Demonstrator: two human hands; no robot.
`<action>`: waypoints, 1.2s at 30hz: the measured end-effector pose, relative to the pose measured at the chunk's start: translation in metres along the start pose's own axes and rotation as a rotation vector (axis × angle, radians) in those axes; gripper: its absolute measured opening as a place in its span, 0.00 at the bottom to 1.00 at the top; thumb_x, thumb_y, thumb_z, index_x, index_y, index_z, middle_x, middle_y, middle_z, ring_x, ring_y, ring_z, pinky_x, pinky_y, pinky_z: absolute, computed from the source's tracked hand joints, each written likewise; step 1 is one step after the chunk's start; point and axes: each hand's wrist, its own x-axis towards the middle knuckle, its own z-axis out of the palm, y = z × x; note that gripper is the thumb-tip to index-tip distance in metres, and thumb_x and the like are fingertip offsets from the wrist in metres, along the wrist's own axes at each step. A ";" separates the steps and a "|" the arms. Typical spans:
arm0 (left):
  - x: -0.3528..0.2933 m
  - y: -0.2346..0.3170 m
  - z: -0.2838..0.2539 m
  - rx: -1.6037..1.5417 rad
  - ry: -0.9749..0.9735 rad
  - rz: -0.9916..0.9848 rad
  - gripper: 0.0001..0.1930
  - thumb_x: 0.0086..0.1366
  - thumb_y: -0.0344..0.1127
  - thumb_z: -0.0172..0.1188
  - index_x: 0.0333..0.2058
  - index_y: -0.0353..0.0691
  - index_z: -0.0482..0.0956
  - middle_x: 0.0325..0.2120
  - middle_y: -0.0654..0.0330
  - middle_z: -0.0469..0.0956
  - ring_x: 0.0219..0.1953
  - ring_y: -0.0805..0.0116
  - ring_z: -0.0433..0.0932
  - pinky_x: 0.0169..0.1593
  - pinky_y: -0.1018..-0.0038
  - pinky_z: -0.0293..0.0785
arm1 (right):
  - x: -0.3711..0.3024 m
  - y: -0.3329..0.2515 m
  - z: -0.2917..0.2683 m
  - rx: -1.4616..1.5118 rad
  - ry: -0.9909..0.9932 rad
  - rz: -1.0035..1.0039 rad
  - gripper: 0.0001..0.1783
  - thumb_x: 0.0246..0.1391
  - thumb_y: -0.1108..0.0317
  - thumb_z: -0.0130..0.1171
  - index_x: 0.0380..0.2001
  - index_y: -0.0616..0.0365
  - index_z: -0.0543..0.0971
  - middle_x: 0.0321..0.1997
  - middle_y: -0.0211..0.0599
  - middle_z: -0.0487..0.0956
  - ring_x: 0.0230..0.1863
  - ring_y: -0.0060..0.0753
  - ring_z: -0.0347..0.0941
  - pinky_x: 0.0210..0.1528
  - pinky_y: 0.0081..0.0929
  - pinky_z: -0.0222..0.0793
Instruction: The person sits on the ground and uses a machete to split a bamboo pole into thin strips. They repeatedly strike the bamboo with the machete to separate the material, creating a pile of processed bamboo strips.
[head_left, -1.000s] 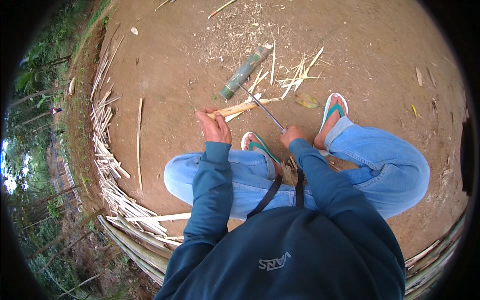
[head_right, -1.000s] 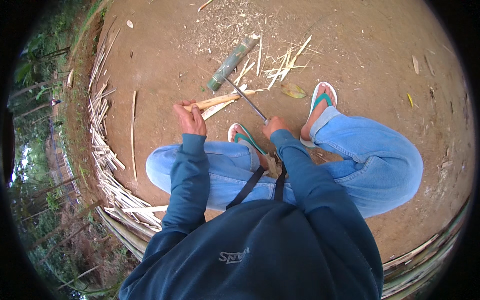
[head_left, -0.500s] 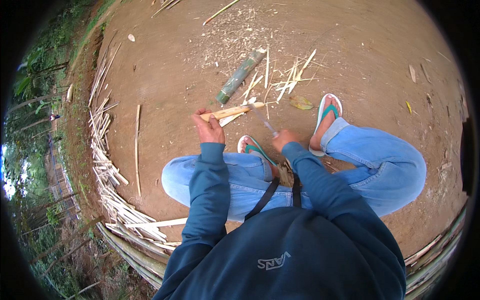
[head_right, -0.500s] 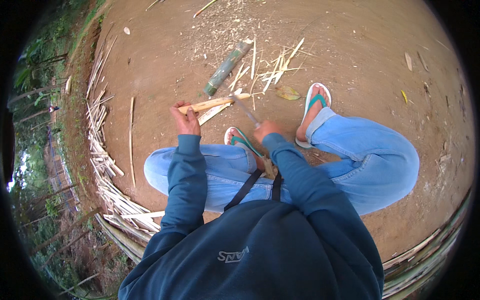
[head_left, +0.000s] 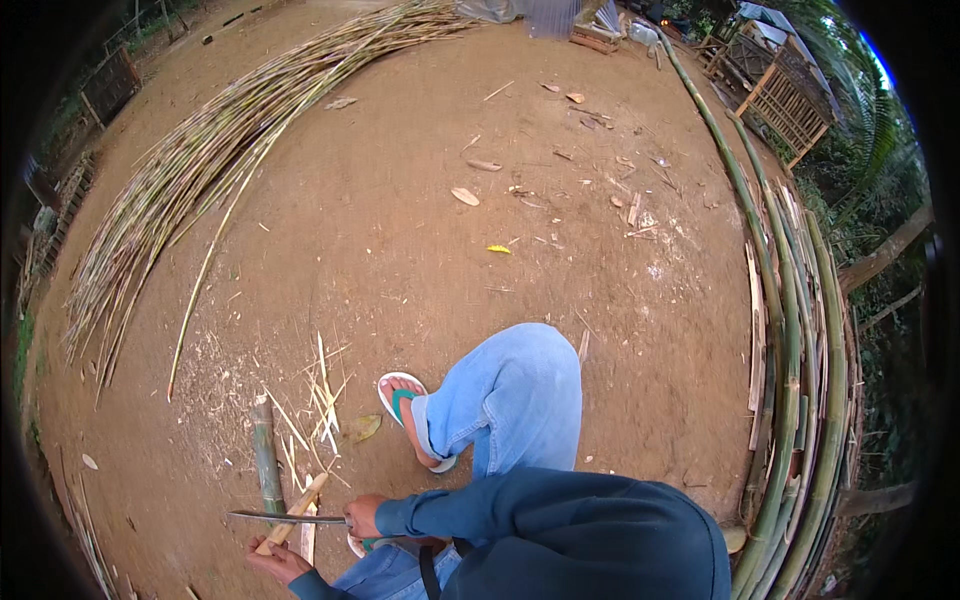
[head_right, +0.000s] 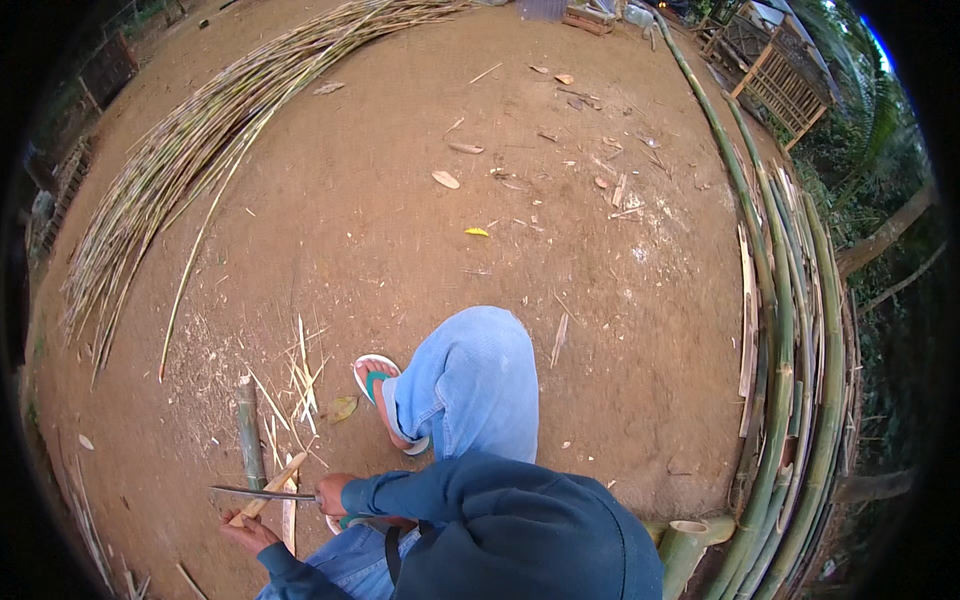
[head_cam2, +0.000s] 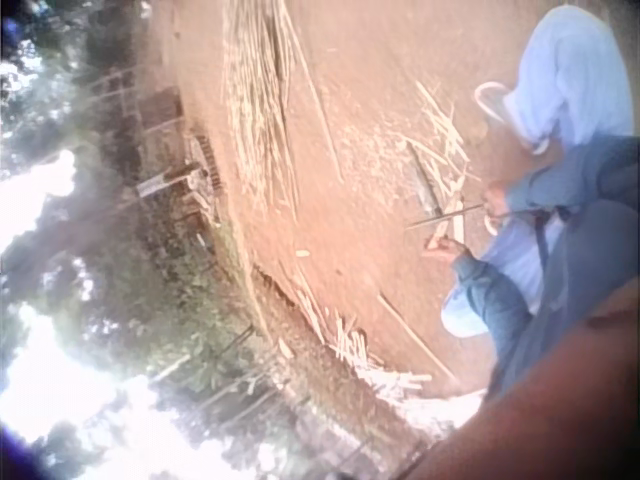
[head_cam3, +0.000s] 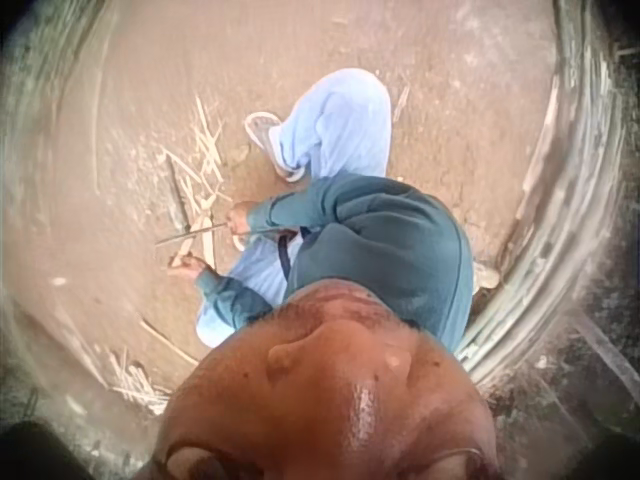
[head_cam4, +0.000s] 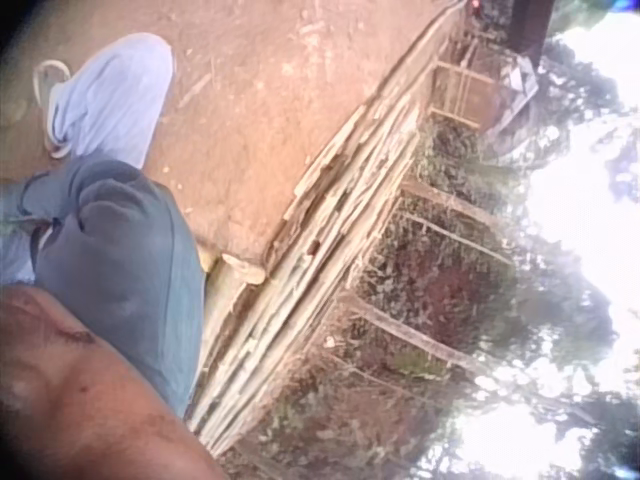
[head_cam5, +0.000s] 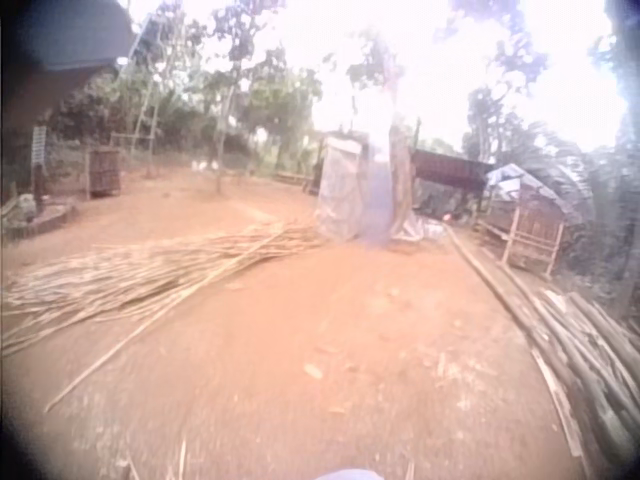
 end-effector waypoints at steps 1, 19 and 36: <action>0.002 0.001 -0.001 0.011 -0.003 0.009 0.13 0.61 0.21 0.39 0.45 0.36 0.57 0.40 0.53 0.63 0.40 0.62 0.69 0.37 0.72 0.70 | 0.001 -0.002 0.002 0.012 0.005 -0.003 0.16 0.35 0.61 0.57 0.28 0.60 0.77 0.26 0.54 0.76 0.31 0.56 0.73 0.36 0.45 0.68; 0.008 -0.015 -0.009 0.044 0.038 0.073 0.13 0.63 0.27 0.40 0.47 0.36 0.58 0.41 0.53 0.64 0.39 0.62 0.71 0.37 0.73 0.72 | -0.004 -0.018 -0.007 0.022 0.051 -0.069 0.13 0.37 0.62 0.56 0.23 0.62 0.75 0.25 0.54 0.75 0.31 0.56 0.73 0.36 0.45 0.67; 0.006 0.006 0.006 0.021 0.002 0.004 0.09 0.62 0.23 0.39 0.41 0.33 0.59 0.38 0.48 0.63 0.38 0.58 0.71 0.37 0.68 0.73 | 0.003 -0.006 -0.009 -0.085 0.072 0.025 0.14 0.40 0.62 0.55 0.26 0.63 0.78 0.28 0.55 0.76 0.33 0.55 0.74 0.39 0.44 0.69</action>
